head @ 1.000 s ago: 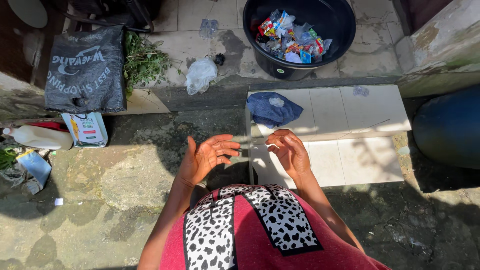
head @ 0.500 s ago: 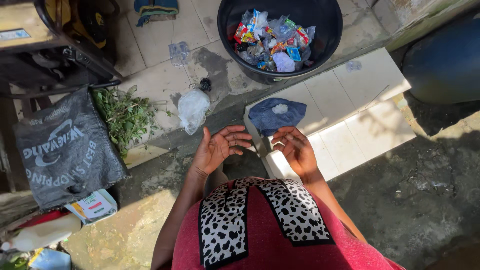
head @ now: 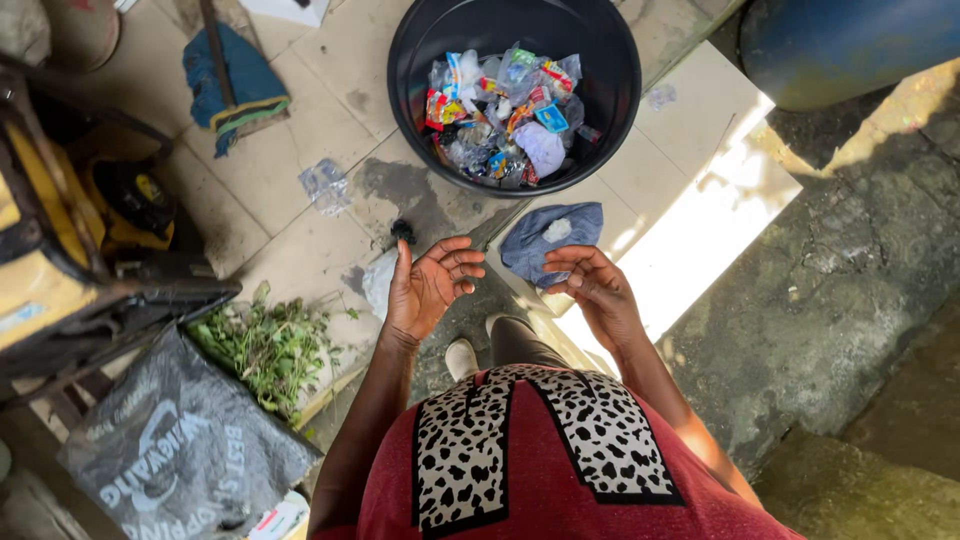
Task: The person picks up several plastic wrappers, containers, and a bottle from a black bin and places them into plastic bags by hand.
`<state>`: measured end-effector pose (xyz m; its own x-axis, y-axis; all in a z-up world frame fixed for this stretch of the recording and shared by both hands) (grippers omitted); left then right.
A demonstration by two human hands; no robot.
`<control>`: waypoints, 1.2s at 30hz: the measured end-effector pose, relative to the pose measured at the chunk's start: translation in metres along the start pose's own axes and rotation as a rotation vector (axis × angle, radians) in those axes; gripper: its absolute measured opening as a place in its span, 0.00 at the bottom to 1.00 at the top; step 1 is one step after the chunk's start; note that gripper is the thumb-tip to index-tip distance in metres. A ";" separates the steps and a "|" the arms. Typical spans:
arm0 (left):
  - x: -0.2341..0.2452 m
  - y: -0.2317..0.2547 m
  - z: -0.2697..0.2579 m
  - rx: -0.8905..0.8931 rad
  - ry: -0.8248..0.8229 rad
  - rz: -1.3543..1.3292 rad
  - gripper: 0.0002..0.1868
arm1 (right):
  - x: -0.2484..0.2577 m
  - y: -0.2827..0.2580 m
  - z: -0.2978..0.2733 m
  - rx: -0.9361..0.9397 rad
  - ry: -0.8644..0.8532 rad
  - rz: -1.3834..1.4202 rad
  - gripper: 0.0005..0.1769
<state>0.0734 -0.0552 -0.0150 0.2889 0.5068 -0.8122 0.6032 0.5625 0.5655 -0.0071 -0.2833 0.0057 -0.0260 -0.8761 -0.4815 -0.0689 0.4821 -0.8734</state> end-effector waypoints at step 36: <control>0.235 -0.058 0.405 0.332 0.597 0.062 0.31 | 0.348 0.202 0.523 -0.118 0.272 -1.839 0.38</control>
<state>0.4077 -0.2337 -0.2963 -0.0716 0.8584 -0.5080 0.8222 0.3391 0.4572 0.4920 -0.4855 -0.3767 0.0140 -0.2149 0.9765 -0.2521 -0.9458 -0.2046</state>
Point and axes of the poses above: each hand's wrist, its own z-axis towards the middle knuckle, its own x-axis out of the back of the hand, y = z × x, the point moved 8 cm from there along z, towards the middle knuckle, and after that the axes turned 7 degrees about -z, right-handed, at the moved point
